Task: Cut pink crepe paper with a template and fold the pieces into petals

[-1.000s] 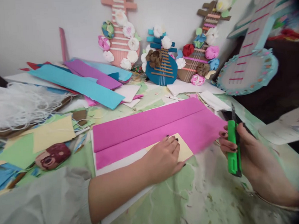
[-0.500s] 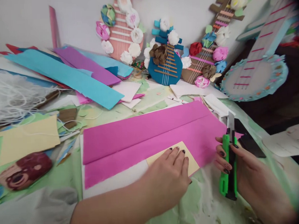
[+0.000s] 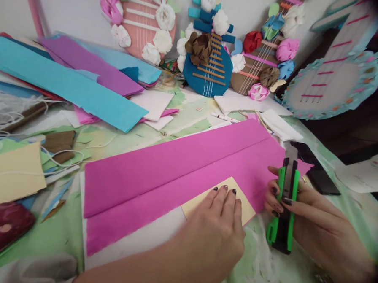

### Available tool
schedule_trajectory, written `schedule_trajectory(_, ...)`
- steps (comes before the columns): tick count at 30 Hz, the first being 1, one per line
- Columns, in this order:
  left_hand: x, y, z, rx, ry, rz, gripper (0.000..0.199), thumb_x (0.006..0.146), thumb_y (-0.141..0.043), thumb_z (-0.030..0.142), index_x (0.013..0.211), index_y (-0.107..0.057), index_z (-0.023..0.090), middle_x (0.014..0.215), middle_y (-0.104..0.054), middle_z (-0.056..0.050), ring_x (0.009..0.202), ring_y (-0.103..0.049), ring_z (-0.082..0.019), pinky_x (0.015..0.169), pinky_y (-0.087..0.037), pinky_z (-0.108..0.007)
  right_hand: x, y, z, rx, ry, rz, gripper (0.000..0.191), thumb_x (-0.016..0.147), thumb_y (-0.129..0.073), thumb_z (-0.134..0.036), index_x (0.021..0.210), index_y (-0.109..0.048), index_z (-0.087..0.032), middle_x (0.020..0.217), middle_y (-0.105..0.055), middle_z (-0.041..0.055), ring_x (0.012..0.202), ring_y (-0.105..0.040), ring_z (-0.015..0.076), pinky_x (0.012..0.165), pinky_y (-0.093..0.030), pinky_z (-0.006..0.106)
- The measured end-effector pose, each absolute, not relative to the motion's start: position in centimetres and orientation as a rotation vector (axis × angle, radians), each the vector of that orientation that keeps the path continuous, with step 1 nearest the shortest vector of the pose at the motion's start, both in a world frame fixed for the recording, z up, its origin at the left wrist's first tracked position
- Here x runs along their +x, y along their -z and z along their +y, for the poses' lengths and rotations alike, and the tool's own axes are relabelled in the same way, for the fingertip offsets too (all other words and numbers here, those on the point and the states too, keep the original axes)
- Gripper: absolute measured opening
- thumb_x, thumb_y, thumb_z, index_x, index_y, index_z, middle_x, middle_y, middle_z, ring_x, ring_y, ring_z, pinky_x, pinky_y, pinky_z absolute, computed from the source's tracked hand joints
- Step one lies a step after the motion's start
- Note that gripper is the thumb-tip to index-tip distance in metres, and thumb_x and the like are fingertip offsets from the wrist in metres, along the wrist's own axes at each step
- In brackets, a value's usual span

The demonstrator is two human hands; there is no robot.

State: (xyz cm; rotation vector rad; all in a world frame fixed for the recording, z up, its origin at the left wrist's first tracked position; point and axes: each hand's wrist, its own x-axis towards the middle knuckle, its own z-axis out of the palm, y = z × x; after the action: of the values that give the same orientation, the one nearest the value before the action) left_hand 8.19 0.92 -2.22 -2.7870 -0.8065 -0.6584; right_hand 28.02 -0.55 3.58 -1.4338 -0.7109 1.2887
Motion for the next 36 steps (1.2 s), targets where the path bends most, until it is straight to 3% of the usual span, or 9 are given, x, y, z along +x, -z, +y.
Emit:
schedule_trajectory(8,8.4,1.8,1.1,-2.78,0.69,-0.817,0.039,0.093,-0.048,0.028,0.12,-0.059,0.003,0.122,-0.062,-0.018,0.118,-0.056,-0.03,0.1,-0.044,-0.04,27.5,-4.1,-0.9,-1.4,-1.286,-0.85,0.074,0.056,-0.076,-0.013,0.123,-0.054,-0.035,0.092,-0.059,0.0004,0.076,-0.058,0.0144,0.064,-0.05,0.024)
schedule_trajectory(26,8.4,2.1,1.4,-2.753,0.799,-0.783,0.034,0.095,-0.044,0.026,0.115,-0.061,0.005,0.117,-0.065,-0.016,0.113,-0.06,-0.027,0.096,-0.048,-0.039,27.8,-3.6,-1.9,-1.208,-1.379,-1.081,0.072,0.067,-0.067,-0.005,0.128,-0.046,-0.036,0.099,-0.051,-0.0002,0.081,-0.052,0.0134,0.067,-0.045,0.024)
schedule_trajectory(30,8.4,2.2,1.4,-2.759,0.784,-0.795,0.035,0.096,-0.042,0.027,0.117,-0.061,0.005,0.119,-0.064,-0.016,0.114,-0.059,-0.027,0.096,-0.048,-0.039,27.8,-3.5,-2.2,-1.227,-1.391,-1.077,0.068,0.064,-0.067,-0.003,0.122,-0.051,-0.036,0.102,-0.051,0.0005,0.082,-0.052,0.014,0.062,-0.044,0.023)
schedule_trajectory(36,8.4,2.2,1.4,-2.752,0.807,-0.798,0.035,0.096,-0.042,0.027,0.115,-0.062,0.005,0.117,-0.065,-0.015,0.113,-0.06,-0.027,0.094,-0.05,-0.038,28.1,-3.5,-2.2,-1.253,-1.383,-1.122,0.062,0.069,-0.07,-0.009,0.121,-0.051,-0.035,0.102,-0.051,0.0007,0.083,-0.053,0.014,0.066,-0.046,0.024)
